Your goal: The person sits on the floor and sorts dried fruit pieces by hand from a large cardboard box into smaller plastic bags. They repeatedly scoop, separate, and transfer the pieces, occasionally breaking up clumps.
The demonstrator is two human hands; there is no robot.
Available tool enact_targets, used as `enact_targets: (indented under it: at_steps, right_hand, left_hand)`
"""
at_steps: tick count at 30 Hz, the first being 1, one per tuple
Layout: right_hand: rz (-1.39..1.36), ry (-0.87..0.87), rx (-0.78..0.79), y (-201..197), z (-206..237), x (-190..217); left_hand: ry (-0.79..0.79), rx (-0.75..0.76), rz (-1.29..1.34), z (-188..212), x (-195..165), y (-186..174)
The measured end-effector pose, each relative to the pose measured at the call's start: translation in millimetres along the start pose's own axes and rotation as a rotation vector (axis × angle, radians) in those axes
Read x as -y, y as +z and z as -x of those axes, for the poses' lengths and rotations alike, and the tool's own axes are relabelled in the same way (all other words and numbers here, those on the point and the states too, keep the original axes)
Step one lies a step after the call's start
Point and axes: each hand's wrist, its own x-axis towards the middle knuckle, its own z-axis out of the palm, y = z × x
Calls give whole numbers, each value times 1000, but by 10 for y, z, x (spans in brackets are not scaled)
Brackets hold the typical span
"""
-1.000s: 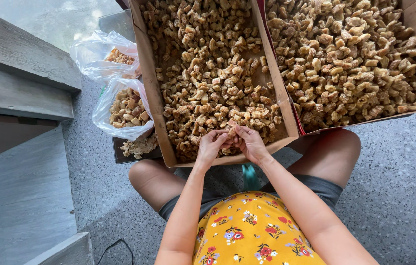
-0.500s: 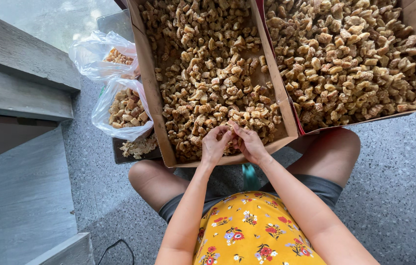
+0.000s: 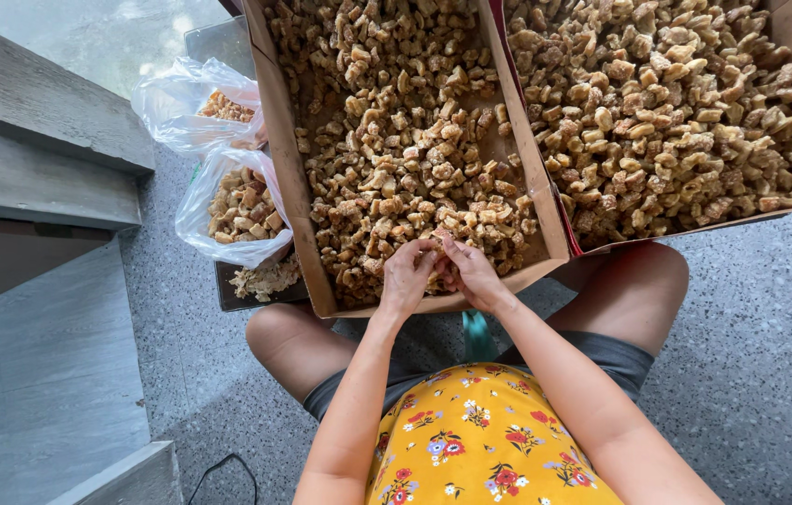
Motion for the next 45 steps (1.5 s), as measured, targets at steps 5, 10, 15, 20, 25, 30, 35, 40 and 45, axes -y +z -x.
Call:
enact_targets:
  at_steps: [5,10,15,20,25,30,35,40,45]
  right_hand:
    - [-163,-10,129,-43,2,-12]
    - [-223,-22,146,-61,31,36]
    - [-117,0,142,-12,63,44]
    - [-91,68,96,-13,35,26]
    - [-113,147,68,-37,27,47]
    - [-193,179,104,-41,20,77]
    - [-243,188,162,-72,17,87]
    - [-297,208,163,-63,33,106]
    - [-358,149,91,-20,84,132]
  left_hand:
    - [-124,39,68,-48,-8,-28]
    - [-139,69,167,-95,-71,-34]
    - [-311,178,190,-133,-23,-82]
    - [-292,216,395,-169,185,7]
    - [-325,225,475,-182,315,63]
    - [-313,208,447,-179,296,73]
    - [-340,188,357,-173,211,69]
    - [-301,176,325,-161,193,70]
    - [-294,200,580,-206,286,63]
